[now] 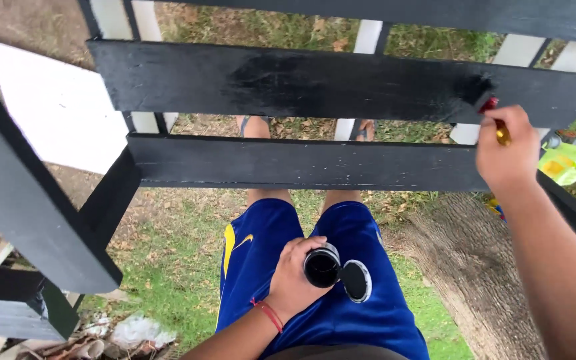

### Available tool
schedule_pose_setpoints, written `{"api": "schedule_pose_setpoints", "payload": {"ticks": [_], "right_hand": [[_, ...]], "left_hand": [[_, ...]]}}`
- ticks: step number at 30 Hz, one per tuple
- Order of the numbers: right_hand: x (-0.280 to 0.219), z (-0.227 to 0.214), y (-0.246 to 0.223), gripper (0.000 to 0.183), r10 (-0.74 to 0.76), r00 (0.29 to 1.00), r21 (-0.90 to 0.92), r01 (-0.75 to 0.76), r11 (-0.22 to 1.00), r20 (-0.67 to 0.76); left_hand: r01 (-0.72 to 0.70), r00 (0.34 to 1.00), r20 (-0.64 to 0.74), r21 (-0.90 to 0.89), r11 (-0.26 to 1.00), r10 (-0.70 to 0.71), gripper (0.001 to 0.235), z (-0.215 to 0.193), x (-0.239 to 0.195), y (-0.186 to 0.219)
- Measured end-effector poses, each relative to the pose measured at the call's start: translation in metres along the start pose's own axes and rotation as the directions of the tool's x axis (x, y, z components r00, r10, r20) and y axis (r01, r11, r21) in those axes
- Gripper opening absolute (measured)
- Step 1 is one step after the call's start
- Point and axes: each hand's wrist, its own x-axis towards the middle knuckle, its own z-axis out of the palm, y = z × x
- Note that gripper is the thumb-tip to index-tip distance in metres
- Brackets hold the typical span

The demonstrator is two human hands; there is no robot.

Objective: Painting a wooden chair with black paint using a brush

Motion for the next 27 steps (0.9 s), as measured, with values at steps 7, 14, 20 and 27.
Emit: {"api": "schedule_pose_setpoints", "payload": {"ticks": [7,14,20,27], "right_hand": [[-0.014,0.111,-0.145,0.017,-0.215,0.954,0.029,0.214,0.976,0.211],[-0.027,0.166,-0.296,0.012,-0.559,0.805,0.596,0.354,0.721,0.197],[-0.012,0.137,-0.234,0.014,-0.280,0.924,0.418,0.154,0.895,0.260],[-0.004,0.043,-0.095,0.022,0.297,0.955,0.039,-0.297,0.954,0.008]], "left_hand": [[-0.094,0.995,-0.030,-0.035,0.995,0.093,0.058,-0.013,-0.004,-0.004],[-0.140,0.990,-0.007,-0.019,0.990,0.139,0.056,-0.017,-0.008,-0.010],[-0.114,0.994,-0.004,-0.007,0.994,0.114,0.053,-0.022,-0.010,-0.006],[-0.054,0.998,0.031,-0.026,0.998,0.055,0.056,-0.026,-0.008,-0.004]]}}
